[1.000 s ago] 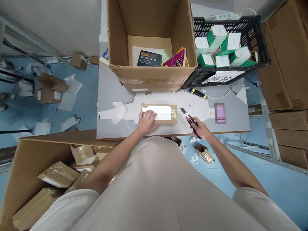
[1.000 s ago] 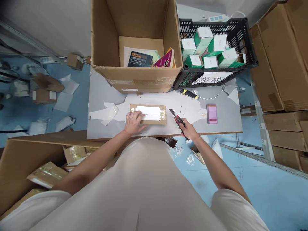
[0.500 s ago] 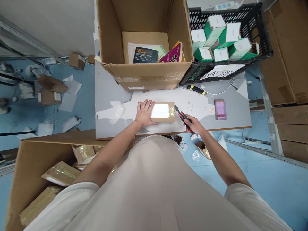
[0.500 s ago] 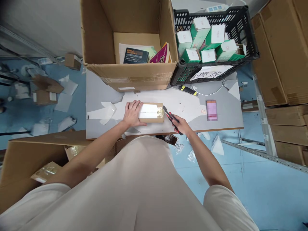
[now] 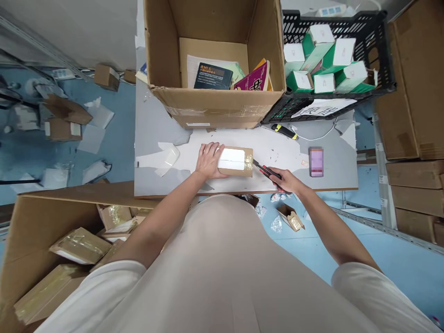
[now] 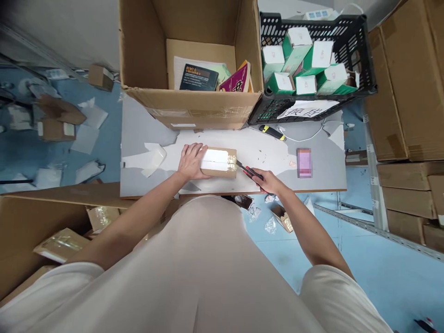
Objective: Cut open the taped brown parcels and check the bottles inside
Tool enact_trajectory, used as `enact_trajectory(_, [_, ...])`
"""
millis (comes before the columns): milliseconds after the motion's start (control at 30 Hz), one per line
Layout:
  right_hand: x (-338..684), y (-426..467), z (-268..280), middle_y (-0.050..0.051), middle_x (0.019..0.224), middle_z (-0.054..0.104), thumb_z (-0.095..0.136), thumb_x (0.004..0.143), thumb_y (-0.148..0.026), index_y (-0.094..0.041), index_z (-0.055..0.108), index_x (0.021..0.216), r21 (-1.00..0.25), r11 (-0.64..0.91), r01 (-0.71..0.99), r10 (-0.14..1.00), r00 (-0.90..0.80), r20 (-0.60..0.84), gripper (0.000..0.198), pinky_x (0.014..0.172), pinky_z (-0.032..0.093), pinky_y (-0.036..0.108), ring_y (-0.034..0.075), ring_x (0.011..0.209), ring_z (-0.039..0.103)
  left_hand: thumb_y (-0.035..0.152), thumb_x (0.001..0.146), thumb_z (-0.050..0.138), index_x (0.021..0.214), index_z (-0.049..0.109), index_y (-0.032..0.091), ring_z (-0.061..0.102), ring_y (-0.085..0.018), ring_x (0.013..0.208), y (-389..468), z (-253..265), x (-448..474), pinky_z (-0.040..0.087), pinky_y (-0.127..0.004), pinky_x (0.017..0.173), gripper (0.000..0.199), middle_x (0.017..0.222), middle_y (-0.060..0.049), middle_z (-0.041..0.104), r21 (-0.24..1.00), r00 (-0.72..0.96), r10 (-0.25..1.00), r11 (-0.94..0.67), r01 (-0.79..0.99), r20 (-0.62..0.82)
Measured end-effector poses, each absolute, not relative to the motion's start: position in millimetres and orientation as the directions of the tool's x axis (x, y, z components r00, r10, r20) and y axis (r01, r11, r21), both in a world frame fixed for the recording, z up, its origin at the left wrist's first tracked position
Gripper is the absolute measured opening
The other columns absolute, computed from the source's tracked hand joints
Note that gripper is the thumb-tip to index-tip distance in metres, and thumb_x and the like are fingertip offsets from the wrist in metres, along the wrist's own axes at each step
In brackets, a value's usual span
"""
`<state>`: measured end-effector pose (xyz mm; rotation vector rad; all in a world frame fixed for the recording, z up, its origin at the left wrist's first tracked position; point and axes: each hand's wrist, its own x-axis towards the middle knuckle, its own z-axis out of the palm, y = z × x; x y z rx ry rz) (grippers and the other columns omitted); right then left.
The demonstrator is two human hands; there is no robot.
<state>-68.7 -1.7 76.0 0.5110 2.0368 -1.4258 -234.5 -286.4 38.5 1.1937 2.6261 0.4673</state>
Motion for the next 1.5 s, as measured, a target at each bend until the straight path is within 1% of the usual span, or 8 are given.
enact_trajectory(233, [-48.5, -21.4, 75.8, -0.006, 0.056, 0.052, 0.054, 0.085, -0.047, -0.024, 0.045, 0.137, -0.725, 0.182, 0.664, 0.025, -0.740, -0.672, 0.057, 0.033, 0.041, 0.019, 0.008, 0.035, 0.049, 0.061, 0.050, 0.073, 0.143, 0.031, 0.011, 0.028, -0.040, 0.133, -286.4, 38.0, -234.4, 0.006, -0.052, 0.115, 0.115, 0.142, -0.020, 0.037, 0.381, -0.643, 0.763, 0.616, 0.689, -0.071])
enact_trajectory(567, [15.8, -52.6, 60.7, -0.006, 0.055, 0.051, 0.053, 0.081, -0.054, -0.022, 0.046, 0.137, -0.736, 0.119, 0.667, 0.145, -0.745, -0.651, 0.065, 0.032, 0.038, 0.023, 0.011, 0.034, 0.048, 0.062, 0.047, 0.074, 0.143, 0.032, 0.012, 0.028, -0.039, 0.134, -287.7, 38.9, -234.0, 0.005, -0.051, 0.115, 0.116, 0.143, -0.020, 0.038, 0.370, -0.636, 0.769, 0.611, 0.700, -0.066])
enact_trajectory(767, [27.3, -56.7, 54.3, -0.005, 0.064, 0.058, 0.056, 0.078, -0.060, -0.022, 0.045, 0.130, -0.789, 0.030, 0.614, 0.351, -0.746, -0.566, 0.066, 0.040, 0.045, 0.026, 0.012, 0.041, 0.055, 0.067, 0.051, 0.071, 0.144, 0.031, 0.012, 0.028, -0.038, 0.134, -283.7, 40.9, -228.0, 0.007, -0.051, 0.114, 0.115, 0.143, -0.020, 0.038, 0.333, -0.688, 0.724, 0.662, 0.671, -0.054])
enact_trajectory(933, [-21.2, -85.3, 48.3, -0.001, 0.079, 0.063, 0.069, 0.066, -0.059, -0.021, 0.050, 0.094, -0.842, -0.237, 0.485, 0.412, -0.735, -0.539, 0.051, 0.046, 0.050, 0.027, 0.011, 0.048, 0.057, 0.074, 0.052, 0.066, 0.144, 0.028, 0.007, 0.033, -0.044, 0.128, -279.1, 55.4, -212.2, 0.024, -0.056, 0.104, 0.120, 0.142, -0.027, 0.035, 0.251, -0.852, 0.508, 0.847, 0.469, -0.123])
enact_trajectory(1033, [-66.4, -114.2, 39.4, -0.003, 0.083, 0.062, 0.069, 0.065, -0.057, -0.024, 0.046, 0.097, -0.843, -0.337, 0.419, 0.352, -0.774, -0.526, 0.052, 0.046, 0.049, 0.026, 0.009, 0.048, 0.056, 0.072, 0.064, 0.058, 0.142, 0.032, 0.007, 0.047, -0.041, 0.115, -288.3, 63.0, -202.6, 0.037, -0.052, 0.092, 0.105, 0.129, -0.027, 0.049, 0.220, -0.850, 0.479, 0.873, 0.435, -0.218])
enact_trajectory(1200, [-113.6, -130.5, 37.0, -0.009, 0.061, 0.051, 0.067, 0.066, -0.053, -0.024, 0.042, 0.094, -0.862, -0.289, 0.417, 0.346, -0.794, -0.500, 0.048, 0.044, 0.048, 0.024, 0.010, 0.047, 0.054, 0.036, 0.089, 0.037, 0.139, 0.040, 0.009, 0.059, -0.028, 0.096, -316.3, 53.2, -183.4, 0.045, -0.041, 0.087, 0.057, 0.097, -0.015, 0.064, 0.411, -0.799, 0.558, 0.798, 0.442, -0.225])
enact_trajectory(1333, [-120.7, -117.2, 43.3, -0.010, 0.058, 0.049, 0.066, 0.066, -0.052, -0.024, 0.041, 0.093, -0.869, -0.247, 0.430, 0.334, -0.804, -0.493, 0.046, 0.045, 0.047, 0.025, 0.010, 0.046, 0.052, 0.031, 0.086, 0.042, 0.139, 0.041, 0.016, 0.062, -0.021, 0.089, -328.0, 39.9, -173.2, 0.050, -0.035, 0.083, 0.055, 0.100, -0.009, 0.063, 0.612, -0.820, 0.536, 0.723, 0.321, -0.203])
enact_trajectory(1500, [-89.1, -117.7, 45.0, -0.006, 0.068, 0.054, 0.069, 0.067, -0.052, -0.024, 0.044, 0.095, -0.868, -0.283, 0.408, 0.343, -0.802, -0.489, 0.047, 0.050, 0.050, 0.027, 0.010, 0.052, 0.055, 0.033, 0.081, 0.051, 0.138, 0.039, 0.010, 0.060, -0.024, 0.103, -313.6, 41.3, -203.6, 0.048, -0.040, 0.094, 0.063, 0.125, -0.016, 0.054, 0.620, -0.858, 0.489, 0.725, 0.300, -0.155])
